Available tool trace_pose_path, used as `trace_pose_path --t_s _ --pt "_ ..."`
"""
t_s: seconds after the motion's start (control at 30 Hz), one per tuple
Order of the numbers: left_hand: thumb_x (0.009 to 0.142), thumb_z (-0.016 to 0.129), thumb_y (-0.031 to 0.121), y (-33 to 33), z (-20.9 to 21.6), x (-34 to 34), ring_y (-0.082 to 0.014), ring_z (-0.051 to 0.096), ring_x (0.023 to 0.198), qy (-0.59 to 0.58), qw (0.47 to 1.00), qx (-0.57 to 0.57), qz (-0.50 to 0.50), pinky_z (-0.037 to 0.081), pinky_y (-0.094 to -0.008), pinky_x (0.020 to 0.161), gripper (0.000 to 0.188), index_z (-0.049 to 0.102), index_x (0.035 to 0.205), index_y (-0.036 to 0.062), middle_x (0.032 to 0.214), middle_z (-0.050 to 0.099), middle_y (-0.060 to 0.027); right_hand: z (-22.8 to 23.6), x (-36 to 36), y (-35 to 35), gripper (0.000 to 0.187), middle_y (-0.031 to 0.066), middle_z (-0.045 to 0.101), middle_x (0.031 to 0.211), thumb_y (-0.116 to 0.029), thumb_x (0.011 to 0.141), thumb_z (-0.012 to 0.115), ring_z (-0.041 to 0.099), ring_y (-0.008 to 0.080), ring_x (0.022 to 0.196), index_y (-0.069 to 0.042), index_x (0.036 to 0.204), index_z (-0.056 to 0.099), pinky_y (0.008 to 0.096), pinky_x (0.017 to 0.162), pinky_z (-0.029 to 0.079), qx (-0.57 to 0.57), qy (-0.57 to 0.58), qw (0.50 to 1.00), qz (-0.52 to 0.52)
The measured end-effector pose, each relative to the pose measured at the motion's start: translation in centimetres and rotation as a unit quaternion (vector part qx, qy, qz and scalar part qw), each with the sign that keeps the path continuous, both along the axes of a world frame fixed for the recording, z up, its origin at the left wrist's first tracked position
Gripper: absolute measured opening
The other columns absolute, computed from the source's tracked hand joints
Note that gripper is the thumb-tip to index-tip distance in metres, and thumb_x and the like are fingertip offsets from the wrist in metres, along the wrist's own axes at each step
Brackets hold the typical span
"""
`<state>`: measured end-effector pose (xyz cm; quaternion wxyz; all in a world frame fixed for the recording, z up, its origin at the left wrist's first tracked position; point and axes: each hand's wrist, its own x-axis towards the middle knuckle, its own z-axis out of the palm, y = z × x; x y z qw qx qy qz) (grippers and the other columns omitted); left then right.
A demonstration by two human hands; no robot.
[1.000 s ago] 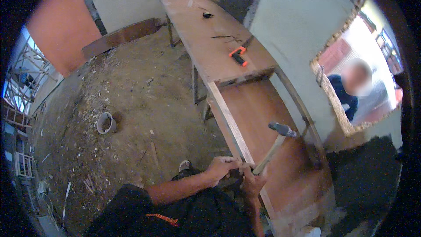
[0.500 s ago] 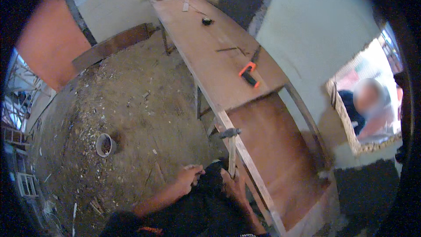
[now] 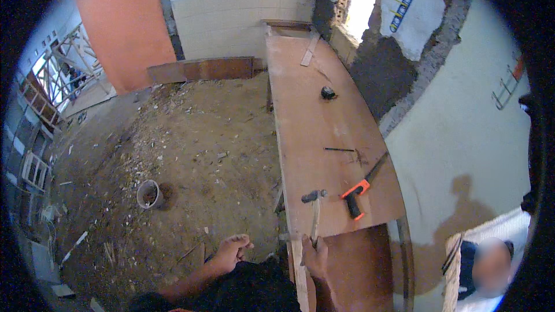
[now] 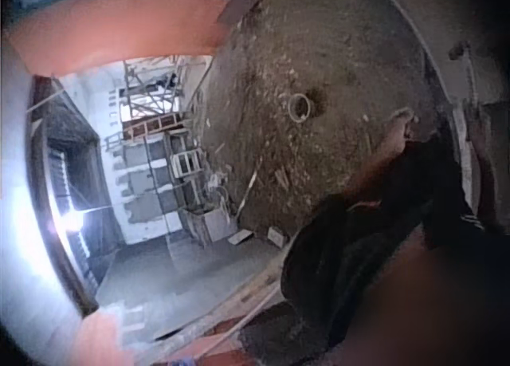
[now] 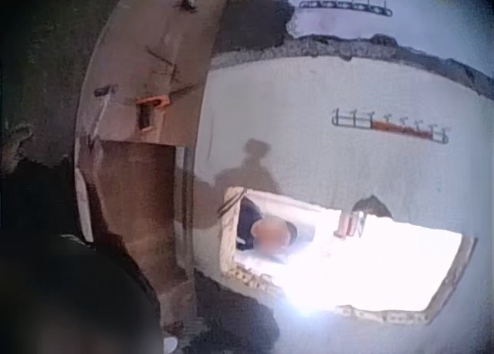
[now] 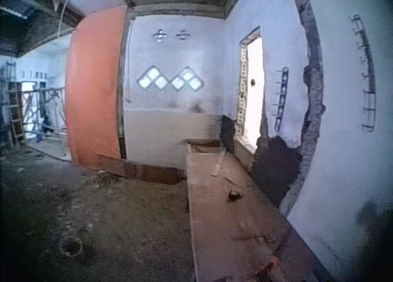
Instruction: The person assembles a wooden cabinet frame by hammering nails into joints and cutting a wooden plank with a hand saw. They position the plank against the wall, secure it with nails, then saw the plank to length on a workbench.
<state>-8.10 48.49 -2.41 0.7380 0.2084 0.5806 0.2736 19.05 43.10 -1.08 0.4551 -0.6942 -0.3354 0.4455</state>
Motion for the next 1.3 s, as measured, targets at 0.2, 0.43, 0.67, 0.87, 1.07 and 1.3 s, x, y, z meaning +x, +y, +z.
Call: trace_pose_path --t_s 0.2,0.43,0.67,0.87,1.07,1.3 --pt "0.093 0.072 0.026 5.5 -1.5 -0.2 -0.0111 0.055 0.062 0.036 0.997 0.057 -0.033 0.045 -0.0297 0.057 0.014 0.070 0.097 0.0134 0.091 0.072 -0.0029 1.5 -1.4 10.1 0.032 -0.0019 0.053 0.067 -0.036 0.097 0.071 0.052 0.0101 0.050 -0.009 0.093 0.054 0.0297 0.042 0.042 -0.017 0.102 0.994 0.031" --pt "0.090 0.074 0.028 16.6 -3.8 -2.7 -0.0120 0.054 0.062 0.053 0.998 0.001 0.041 0.042 -0.0297 0.055 0.017 0.071 0.093 0.0112 0.085 0.069 -0.0014 -0.7 -5.0 22.7 0.029 -0.0005 0.054 0.068 -0.033 0.097 0.070 0.055 0.0112 0.054 -0.007 0.096 0.058 0.0314 0.045 0.044 -0.061 0.085 0.987 0.121" --pt "0.091 0.072 0.030 36.6 -5.3 -8.6 -0.0102 0.047 0.054 0.001 0.999 -0.031 0.009 0.036 -0.0307 0.048 0.018 0.070 0.089 0.0118 0.077 0.067 0.0002 0.6 -8.7 38.4 0.038 0.0052 0.062 0.077 -0.038 0.095 0.072 0.061 0.0176 0.068 -0.005 0.112 0.062 0.0356 0.059 0.051 -0.152 -0.002 0.985 0.080" --pt "0.093 0.068 0.037 53.7 -7.6 -12.5 -0.0098 0.045 0.053 0.012 0.999 0.031 -0.017 0.033 -0.0307 0.045 0.025 0.070 0.086 0.0133 0.076 0.066 0.0019 1.6 -10.4 48.2 0.037 0.0032 0.061 0.073 -0.041 0.091 0.076 0.059 0.0188 0.065 -0.007 0.097 0.064 0.0371 0.061 0.051 -0.149 0.006 0.988 0.035" --pt "0.093 0.066 0.038 66.1 -8.8 -14.0 -0.0108 0.047 0.055 0.127 0.991 0.033 -0.021 0.033 -0.0316 0.046 0.025 0.071 0.087 0.0138 0.070 0.059 0.0024 -4.6 -11.3 59.9 0.036 -0.0014 0.055 0.067 -0.041 0.093 0.075 0.048 0.0085 0.057 -0.009 0.088 0.057 0.0294 0.050 0.041 -0.123 -0.070 0.989 0.050" --pt "0.094 0.068 0.028 84.1 -9.5 -12.4 -0.0111 0.045 0.053 0.063 0.995 0.074 0.025 0.033 -0.0304 0.046 0.019 0.069 0.088 0.0091 0.066 0.053 0.0016 -6.0 -10.9 82.7 0.035 0.0033 0.061 0.077 -0.036 0.093 0.074 0.058 0.0166 0.072 -0.003 0.095 0.062 0.0356 0.066 0.049 -0.025 -0.055 0.993 0.103"
